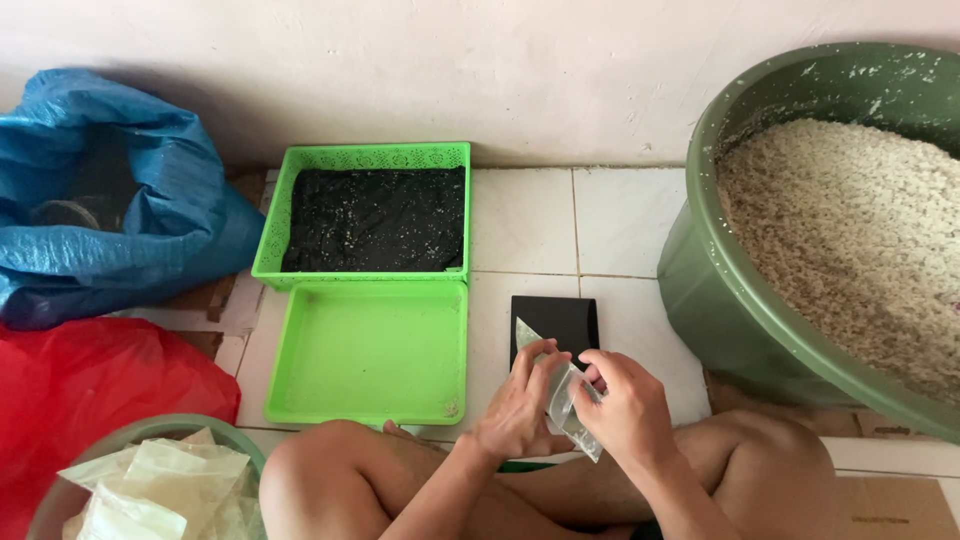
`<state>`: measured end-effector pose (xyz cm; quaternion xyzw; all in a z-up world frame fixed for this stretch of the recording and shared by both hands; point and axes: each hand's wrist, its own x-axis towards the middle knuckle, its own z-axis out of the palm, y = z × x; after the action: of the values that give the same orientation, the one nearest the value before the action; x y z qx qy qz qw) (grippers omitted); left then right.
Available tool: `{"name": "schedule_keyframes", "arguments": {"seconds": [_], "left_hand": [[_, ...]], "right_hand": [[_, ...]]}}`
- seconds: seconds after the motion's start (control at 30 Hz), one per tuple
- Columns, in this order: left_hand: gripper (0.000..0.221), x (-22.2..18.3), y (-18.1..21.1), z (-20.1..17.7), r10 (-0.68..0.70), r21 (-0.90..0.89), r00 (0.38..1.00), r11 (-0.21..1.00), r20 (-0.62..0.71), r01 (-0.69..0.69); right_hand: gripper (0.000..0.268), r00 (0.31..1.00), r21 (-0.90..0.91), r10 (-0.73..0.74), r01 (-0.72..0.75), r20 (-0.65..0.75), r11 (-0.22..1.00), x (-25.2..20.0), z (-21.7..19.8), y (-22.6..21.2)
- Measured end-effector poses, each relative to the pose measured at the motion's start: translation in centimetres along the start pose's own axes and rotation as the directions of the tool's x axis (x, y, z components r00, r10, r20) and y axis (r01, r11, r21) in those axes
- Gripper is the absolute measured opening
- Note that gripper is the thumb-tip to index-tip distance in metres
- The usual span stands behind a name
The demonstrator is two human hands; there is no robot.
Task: Scoop granular food material into small containers and weigh them on a digital scale
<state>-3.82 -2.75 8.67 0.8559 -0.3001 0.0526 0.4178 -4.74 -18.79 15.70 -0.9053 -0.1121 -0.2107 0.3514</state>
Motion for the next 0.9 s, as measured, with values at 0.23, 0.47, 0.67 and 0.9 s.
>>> {"name": "schedule_keyframes", "arguments": {"seconds": [0.23,0.47,0.67,0.9], "left_hand": [[0.100,0.1,0.7,-0.9,0.113,0.024,0.990,0.993,-0.087,-0.112],[0.091,0.5,1.4,-1.7,0.154,-0.020,0.979,0.987,-0.131,-0.158],[0.081,0.5,1.2,-1.4,0.180,0.005,0.968,0.983,-0.176,-0.182],[0.086,0.7,1.2,-1.9,0.167,-0.014,0.947,0.984,-0.275,-0.178]], "right_hand": [[0.025,0.991,0.019,-0.094,0.096,-0.094,0.995,-0.3,-0.1,-0.3],[0.025,0.983,-0.037,-0.140,0.137,-0.118,0.990,-0.4,-0.1,0.1],[0.026,0.978,-0.021,-0.184,0.183,-0.100,0.983,-0.2,-0.6,-0.5],[0.065,0.987,0.086,0.075,-0.087,0.142,0.992,-0.7,-0.9,0.3]]}}
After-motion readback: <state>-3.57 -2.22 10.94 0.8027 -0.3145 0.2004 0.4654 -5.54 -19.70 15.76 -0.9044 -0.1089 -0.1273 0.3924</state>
